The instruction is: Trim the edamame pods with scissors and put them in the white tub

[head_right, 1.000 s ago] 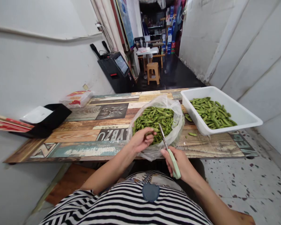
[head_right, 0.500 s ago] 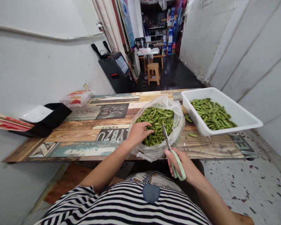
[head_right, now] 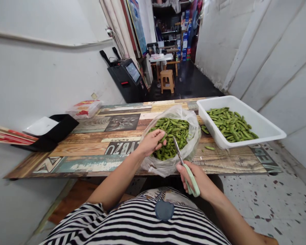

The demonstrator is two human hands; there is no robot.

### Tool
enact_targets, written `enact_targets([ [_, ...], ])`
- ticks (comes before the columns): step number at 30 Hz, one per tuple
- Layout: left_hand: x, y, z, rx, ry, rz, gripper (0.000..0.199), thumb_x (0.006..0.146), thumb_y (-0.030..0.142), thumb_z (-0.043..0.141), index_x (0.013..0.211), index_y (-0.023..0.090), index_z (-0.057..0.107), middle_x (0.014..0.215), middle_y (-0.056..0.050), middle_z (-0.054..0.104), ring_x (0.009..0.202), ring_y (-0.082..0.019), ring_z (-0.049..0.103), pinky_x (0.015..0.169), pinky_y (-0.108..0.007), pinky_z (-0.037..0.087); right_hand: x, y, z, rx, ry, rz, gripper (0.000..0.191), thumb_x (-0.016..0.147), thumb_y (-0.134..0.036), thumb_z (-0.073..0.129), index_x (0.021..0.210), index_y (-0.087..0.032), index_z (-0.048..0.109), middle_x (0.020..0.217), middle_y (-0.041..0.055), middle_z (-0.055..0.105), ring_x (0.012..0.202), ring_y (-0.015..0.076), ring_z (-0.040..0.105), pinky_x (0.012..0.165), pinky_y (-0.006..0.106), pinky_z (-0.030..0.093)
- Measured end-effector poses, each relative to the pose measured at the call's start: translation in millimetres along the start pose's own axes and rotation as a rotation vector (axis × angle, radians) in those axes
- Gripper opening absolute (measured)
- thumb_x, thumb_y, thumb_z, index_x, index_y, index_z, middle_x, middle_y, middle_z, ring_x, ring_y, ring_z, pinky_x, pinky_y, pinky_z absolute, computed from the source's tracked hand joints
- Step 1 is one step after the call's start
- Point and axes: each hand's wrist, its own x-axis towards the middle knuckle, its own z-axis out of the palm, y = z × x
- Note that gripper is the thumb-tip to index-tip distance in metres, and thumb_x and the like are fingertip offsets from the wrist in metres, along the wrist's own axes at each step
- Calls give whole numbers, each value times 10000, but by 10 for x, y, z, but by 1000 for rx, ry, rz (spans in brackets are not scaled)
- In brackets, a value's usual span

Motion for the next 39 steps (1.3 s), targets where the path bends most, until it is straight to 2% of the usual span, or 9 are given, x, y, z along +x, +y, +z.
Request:
enact_targets([
  [4,-93,35,25,-3,-98,-76,292,743,372,672,733,106,549,635,0,582,368,7,345,383,-161,171,-37,-43,-58,-180,-48,-71,377,908,-560,421,836,-200,506,604,-37,525,529,117,536,510,234,438],
  [7,-163,82,45,-22,-164,-136,272,698,317,708,752,88,573,685,-28,614,397,7,361,401,-159,190,-68,-60,-93,-328,-32,-99,399,929,-558,372,818,-201,510,605,-22,555,564,131,546,554,246,430],
  [11,-230,132,81,-10,-166,-125,277,690,324,705,729,83,574,655,-21,603,392,4,344,404,-168,189,-69,-85,-90,-413,-7,-125,397,927,-563,374,852,-203,520,586,-31,548,537,131,531,527,237,408],
  [16,-240,114,60,97,-242,-139,341,669,399,715,686,77,604,643,-24,603,390,-4,334,402,-196,173,-61,-115,-86,-456,30,-163,366,918,-536,427,800,-202,518,522,-49,504,481,118,495,480,220,372],
  [22,-198,52,-9,202,-234,-157,407,627,420,760,829,85,651,439,81,396,392,-22,270,415,-207,148,-39,-57,-94,-441,46,-108,377,908,-550,433,771,-208,513,465,-66,450,399,105,463,418,209,344],
  [25,-176,56,-32,253,-245,-153,374,591,370,788,797,102,629,494,73,456,394,-19,305,403,-196,182,-10,-5,-81,-408,39,-67,403,897,-568,437,716,-210,475,447,-68,442,362,98,442,379,206,325],
  [29,-134,45,-41,56,-241,-192,324,600,281,777,789,116,571,571,50,539,368,-5,320,386,-182,155,4,14,-61,-259,21,-49,431,875,-620,427,731,-215,457,470,-67,462,372,104,457,367,207,354],
  [33,-124,4,5,-185,-192,-208,260,649,180,713,829,111,539,731,-58,672,367,6,340,392,-168,141,-14,-34,-33,-118,-37,-50,502,885,-656,346,692,-204,449,538,-27,530,485,119,539,496,238,452],
  [39,-202,-33,179,-307,-98,-153,230,661,141,674,748,141,460,678,-63,679,352,-1,328,385,-164,156,-18,-80,15,-97,-19,-31,533,865,-687,343,673,-201,451,522,-25,529,476,112,524,489,236,441],
])
